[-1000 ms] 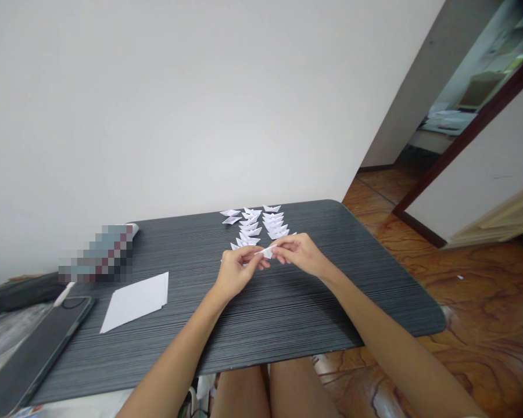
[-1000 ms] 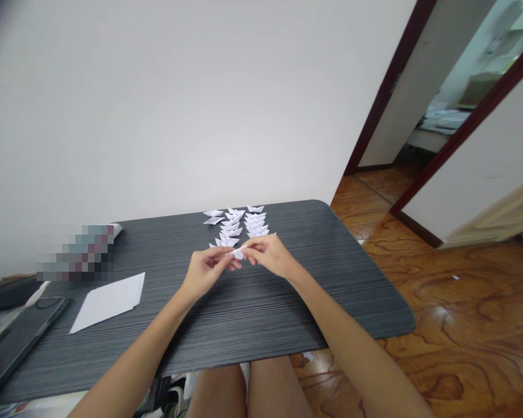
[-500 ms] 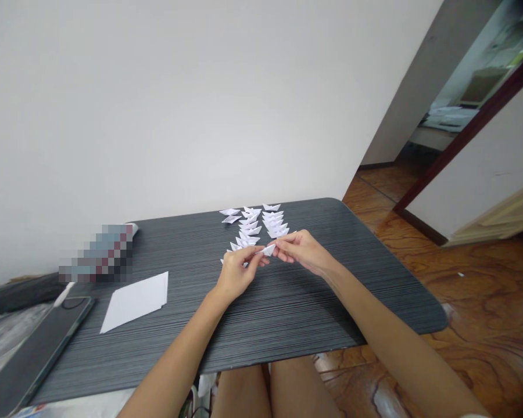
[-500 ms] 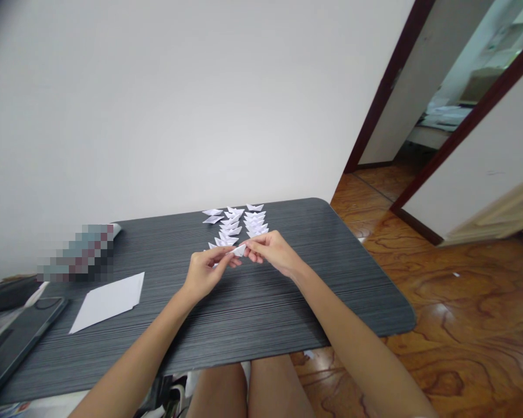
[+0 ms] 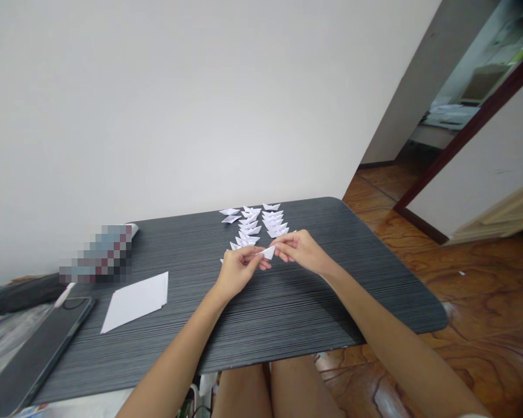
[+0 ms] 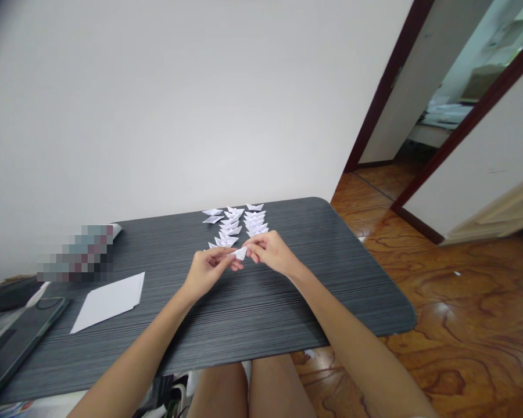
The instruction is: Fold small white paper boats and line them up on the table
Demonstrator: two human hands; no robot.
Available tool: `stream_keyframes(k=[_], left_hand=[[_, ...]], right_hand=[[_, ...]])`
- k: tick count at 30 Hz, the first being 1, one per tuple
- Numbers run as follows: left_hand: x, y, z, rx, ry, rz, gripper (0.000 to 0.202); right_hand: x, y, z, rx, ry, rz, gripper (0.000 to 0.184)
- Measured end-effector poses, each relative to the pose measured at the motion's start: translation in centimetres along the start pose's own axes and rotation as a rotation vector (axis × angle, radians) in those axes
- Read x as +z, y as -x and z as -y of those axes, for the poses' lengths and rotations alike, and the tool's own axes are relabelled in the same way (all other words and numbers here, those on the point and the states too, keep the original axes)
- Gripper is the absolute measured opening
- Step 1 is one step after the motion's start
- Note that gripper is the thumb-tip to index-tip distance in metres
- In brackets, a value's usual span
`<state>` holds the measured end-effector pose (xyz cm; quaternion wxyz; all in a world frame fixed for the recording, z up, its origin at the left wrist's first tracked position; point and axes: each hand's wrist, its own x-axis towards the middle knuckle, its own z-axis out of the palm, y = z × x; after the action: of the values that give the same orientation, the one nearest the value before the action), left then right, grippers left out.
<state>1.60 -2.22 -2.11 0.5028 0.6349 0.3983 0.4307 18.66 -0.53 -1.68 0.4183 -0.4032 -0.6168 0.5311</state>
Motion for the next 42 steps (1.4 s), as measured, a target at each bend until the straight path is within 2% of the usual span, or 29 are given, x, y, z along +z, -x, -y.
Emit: stream_keyframes(k=[4,10,18,26,30,33,39,42], left_hand=[[0.0,-0.2,-0.5,-0.064,0.117,0.017,0.030],[0.2,-0.3,-0.6,-0.071,0.195,-0.065,0.027],[0.6,0.0,-0.2,-0.021,0.131,-0.097,0.024],[0.8,0.2,-0.1,-0.066,0.123,0.018,0.023],[0.8,0.4,0.0,-0.007,0.039,-0.036,0.024],[0.9,0.6,-0.1,0.038,-0.015,-0.033,0.024],[0.9,0.5,-0.9,0.060,-0.069,0.014,0.025],[0.6,0.4,-1.0,0.047,-0.022,0.045,0.026]], right_hand=[[0.1,0.1,0.2,-0.043,0.019,-0.031,0.020],[0.1,0.1,0.8,0.039,-0.071,0.004,0.022],[0.3,0.1,0.6,0.014,0.029,-0.054,0.025],[1.0,0.4,0.4,-0.212,0.204,-0.129,0.019],[1.3,0.5,0.4,-0.174,0.159,-0.081,0.020],[1.4,0.5,0.2,-0.126,0.097,-0.037,0.018],[1.2,0.4,0.1,-0.135,0.109,-0.090,0.016],[1.0,0.4,0.2,-0.182,0.123,-0.105,0.014]])
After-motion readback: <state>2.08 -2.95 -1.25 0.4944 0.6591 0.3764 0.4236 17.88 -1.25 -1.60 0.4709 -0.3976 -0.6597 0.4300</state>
